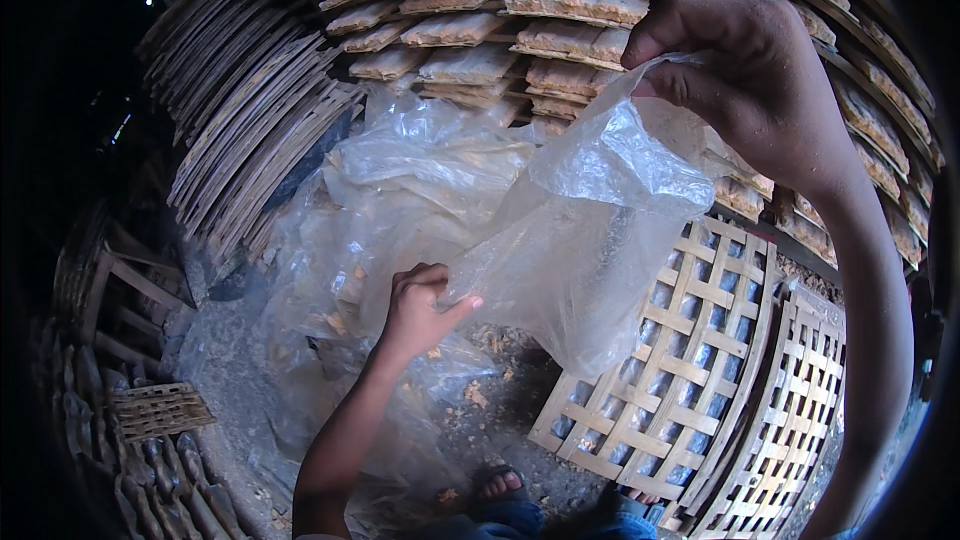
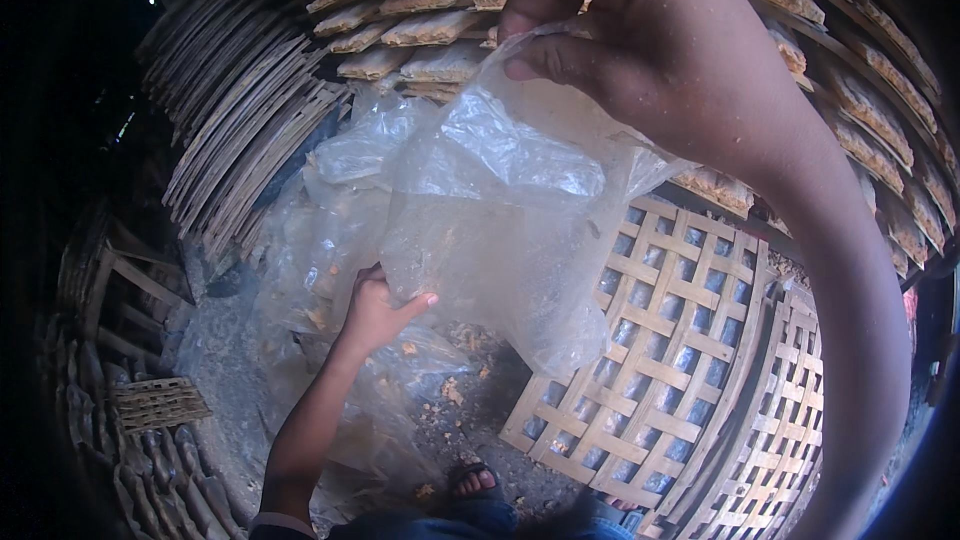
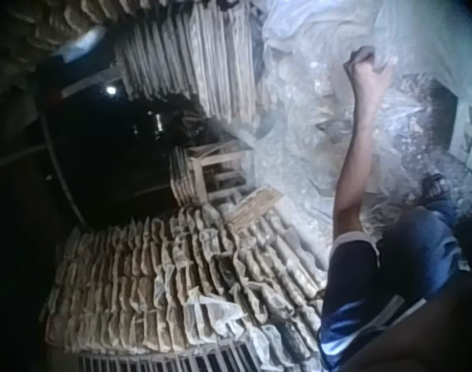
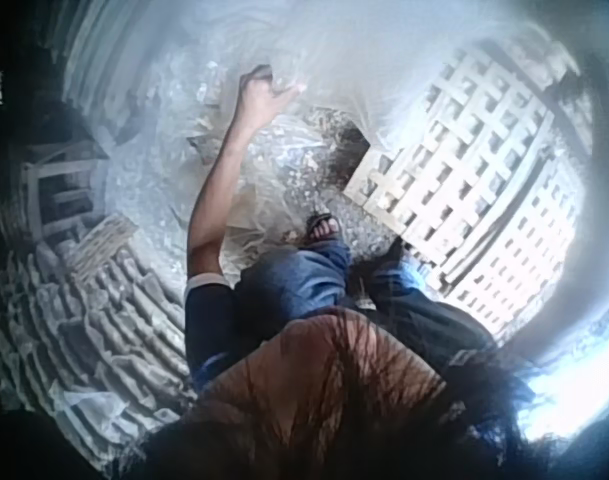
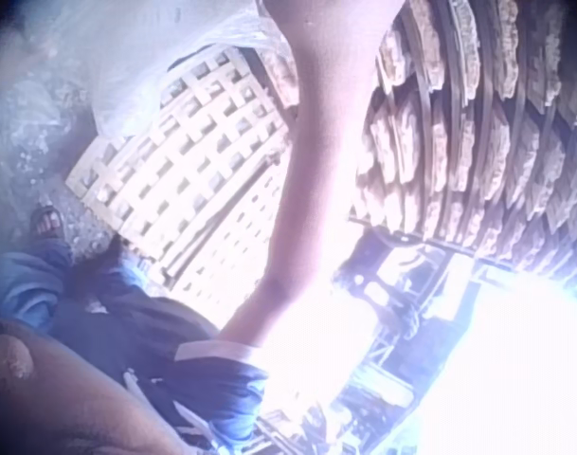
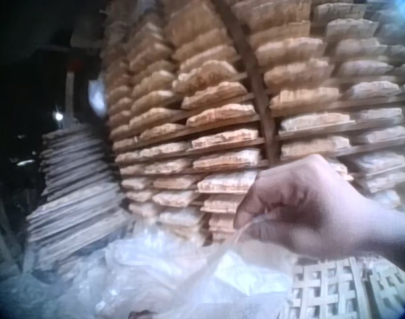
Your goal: The person repeatedly places a plastic sheet onto a wooden lattice tray, then places another lattice tray on top, forming a sandwich. The person repeats this process multiple times, stacking the assembled units. The person handles the trays and plastic sheets by hand.
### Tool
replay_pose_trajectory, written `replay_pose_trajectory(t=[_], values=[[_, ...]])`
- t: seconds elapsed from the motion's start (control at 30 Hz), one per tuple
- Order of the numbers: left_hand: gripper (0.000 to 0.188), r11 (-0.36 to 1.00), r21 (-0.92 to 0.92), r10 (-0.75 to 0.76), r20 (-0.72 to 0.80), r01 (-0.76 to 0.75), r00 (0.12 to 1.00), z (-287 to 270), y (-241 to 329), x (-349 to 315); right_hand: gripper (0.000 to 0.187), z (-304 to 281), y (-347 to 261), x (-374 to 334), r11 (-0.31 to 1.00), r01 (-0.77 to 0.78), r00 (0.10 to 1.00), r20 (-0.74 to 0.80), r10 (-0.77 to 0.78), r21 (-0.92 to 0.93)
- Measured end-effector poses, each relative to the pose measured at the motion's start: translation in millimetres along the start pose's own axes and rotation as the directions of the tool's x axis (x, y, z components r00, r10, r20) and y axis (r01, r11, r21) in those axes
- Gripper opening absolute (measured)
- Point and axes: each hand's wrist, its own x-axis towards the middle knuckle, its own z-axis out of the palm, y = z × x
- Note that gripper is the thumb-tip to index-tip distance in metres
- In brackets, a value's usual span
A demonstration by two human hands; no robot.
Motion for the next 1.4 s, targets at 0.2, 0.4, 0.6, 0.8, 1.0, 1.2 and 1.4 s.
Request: replay_pose_trajectory(t=[0.2,0.4,0.6,0.8,1.0,1.2,1.4], values=[[0.023,0.998,0.053,0.026,-0.019,-0.025,0.999,7.6,-24.3,-20.8,0.014,-33.0,43.9,-20.5,0.995,-0.09,0.993,-0.066,0.093,0.047],[0.017,0.924,-0.325,-0.252,-0.117,0.203,0.961,-5.7,-34.1,-28.1,0.024,-51.0,82.1,-39.2,0.961,-0.265,0.938,-0.212,0.275,0.075],[0.022,0.594,-0.798,-0.387,-0.39,-0.097,0.835,-76.4,-14.2,-4.4,0.036,-11.1,118.5,-48.5,0.829,-0.558,0.8,-0.283,0.53,-0.025],[0.027,0.821,-0.54,-0.219,-0.598,-0.186,0.771,-109.7,49.7,36.6,0.058,47.4,125.9,-70.8,0.654,-0.645,0.731,-0.072,0.678,-0.396],[0.014,0.98,-0.16,0.043,-0.395,-0.115,0.918,-90.4,102.2,34.8,0.082,106.7,-17.7,-15.3,0.978,-0.134,0.988,0.094,0.12,0.16],[0.017,0.999,-0.033,-0.042,-0.229,0.035,0.973,-77.4,97.2,22.0,0.02,160.6,-28.0,5.1,0.93,-0.153,0.948,0.315,0.043,0.334],[0.016,0.908,-0.347,-0.236,0.037,0.234,0.971,-73.1,56.5,-21.5,0.012,159.6,-14.4,1.6,0.954,-0.11,0.982,0.179,0.061,0.278]])
